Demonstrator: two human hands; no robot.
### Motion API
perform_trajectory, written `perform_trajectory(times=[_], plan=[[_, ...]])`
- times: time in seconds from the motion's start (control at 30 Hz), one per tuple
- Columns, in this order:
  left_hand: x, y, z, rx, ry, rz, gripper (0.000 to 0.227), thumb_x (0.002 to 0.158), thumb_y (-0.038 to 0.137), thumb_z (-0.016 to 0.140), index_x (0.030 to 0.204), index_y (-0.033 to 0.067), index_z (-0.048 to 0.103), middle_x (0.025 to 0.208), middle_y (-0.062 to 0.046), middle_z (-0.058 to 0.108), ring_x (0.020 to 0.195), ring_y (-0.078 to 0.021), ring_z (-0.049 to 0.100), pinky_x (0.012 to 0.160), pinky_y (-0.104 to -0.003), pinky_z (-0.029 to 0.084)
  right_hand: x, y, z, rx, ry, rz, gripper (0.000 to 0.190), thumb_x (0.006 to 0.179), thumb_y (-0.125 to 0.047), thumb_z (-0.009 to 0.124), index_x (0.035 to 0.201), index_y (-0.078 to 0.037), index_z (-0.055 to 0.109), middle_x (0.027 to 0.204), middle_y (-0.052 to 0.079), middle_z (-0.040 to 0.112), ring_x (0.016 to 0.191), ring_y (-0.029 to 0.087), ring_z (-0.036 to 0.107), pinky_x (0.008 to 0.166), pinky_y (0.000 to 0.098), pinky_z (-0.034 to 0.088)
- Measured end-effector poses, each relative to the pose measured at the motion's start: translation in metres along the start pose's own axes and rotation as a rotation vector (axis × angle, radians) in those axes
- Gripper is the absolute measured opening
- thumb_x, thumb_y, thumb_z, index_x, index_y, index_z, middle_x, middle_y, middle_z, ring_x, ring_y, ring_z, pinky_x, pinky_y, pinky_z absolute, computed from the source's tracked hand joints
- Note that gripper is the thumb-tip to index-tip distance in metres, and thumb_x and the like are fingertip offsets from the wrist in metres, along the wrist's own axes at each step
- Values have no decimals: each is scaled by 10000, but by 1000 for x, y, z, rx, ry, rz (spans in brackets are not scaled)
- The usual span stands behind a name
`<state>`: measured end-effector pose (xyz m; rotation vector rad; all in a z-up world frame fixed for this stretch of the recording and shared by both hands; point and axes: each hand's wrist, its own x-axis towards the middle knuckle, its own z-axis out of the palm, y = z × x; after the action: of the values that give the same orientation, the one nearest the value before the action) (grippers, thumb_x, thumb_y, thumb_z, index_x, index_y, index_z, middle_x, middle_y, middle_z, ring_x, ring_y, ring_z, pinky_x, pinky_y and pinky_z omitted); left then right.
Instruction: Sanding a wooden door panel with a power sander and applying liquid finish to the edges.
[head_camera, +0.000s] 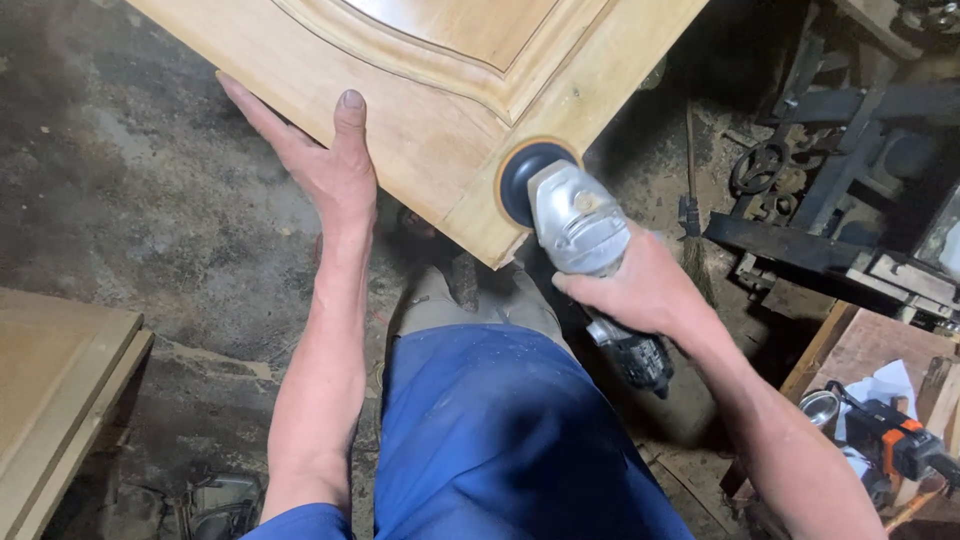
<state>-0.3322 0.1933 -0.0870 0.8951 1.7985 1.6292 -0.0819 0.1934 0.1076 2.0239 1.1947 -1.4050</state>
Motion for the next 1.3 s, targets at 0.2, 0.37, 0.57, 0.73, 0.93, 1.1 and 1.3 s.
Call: perform_trajectory(times=[0.2, 0.37, 0.57, 0.73, 0.93, 1.1, 1.3], plan=[[1, 2, -1, 10, -13, 11, 1060, 1068, 531, 742, 1680, 120, -20, 1796, -134, -41, 1724, -277, 3, 1478, -477, 122, -15, 1, 29, -172, -114, 74, 727, 667, -392, 854, 1315, -201, 586, 1082, 92, 761, 861, 245, 702, 805, 381, 579], [0, 4, 0, -37, -3, -22, 1096, 1040, 521, 781, 1677, 119, -16, 1796, -133, -36, 1720, -263, 23, 1468, -459, 137, -3, 16, 12, -58, -49, 46, 727, 620, -307, 878, 1300, -193, 646, 1095, 43, 785, 924, 179, 750, 873, 337, 605], [1, 0, -1, 91, 5, -18, 1093, 1032, 616, 716, 1681, 119, -10, 1795, -128, -39, 1716, -288, -41, 1465, -504, 40, -15, 11, 20, -87, -78, 151, 816, 626, -336, 876, 1379, -220, 585, 1065, 45, 784, 895, 197, 754, 858, 346, 610], [-1, -1, -4, 52, -13, -22, 1067, 1061, 595, 732, 1691, 172, -18, 1806, -93, -61, 1731, -286, -70, 1482, -526, 21, -12, 17, 14, -125, -101, 141, 786, 648, -373, 870, 1354, -192, 576, 1129, 54, 784, 964, 214, 770, 935, 392, 608], [-1, 2, -4, 38, -22, -3, 1062, 1070, 573, 732, 1691, 154, -21, 1805, -110, -58, 1729, -275, -53, 1487, -506, 54, -14, 11, 26, -140, -100, 113, 865, 631, -397, 882, 1402, -191, 547, 1228, 69, 757, 1078, 237, 755, 991, 380, 577], [0, 3, -3, 76, -19, -20, 1094, 1043, 609, 731, 1684, 137, -20, 1800, -127, -59, 1724, -293, -56, 1473, -523, 22, -10, 11, 11, -132, -99, 76, 783, 660, -380, 844, 1359, -167, 563, 1176, 76, 754, 1026, 222, 743, 954, 378, 597], [0, 8, -3, 55, -13, -25, 1102, 1028, 632, 727, 1681, 141, -13, 1798, -136, -45, 1721, -291, -36, 1470, -522, 59, 19, 32, -19, 24, 58, -81, 317, 724, -271, 828, 996, -140, 729, 922, 20, 753, 828, 154, 691, 792, 316, 562]])
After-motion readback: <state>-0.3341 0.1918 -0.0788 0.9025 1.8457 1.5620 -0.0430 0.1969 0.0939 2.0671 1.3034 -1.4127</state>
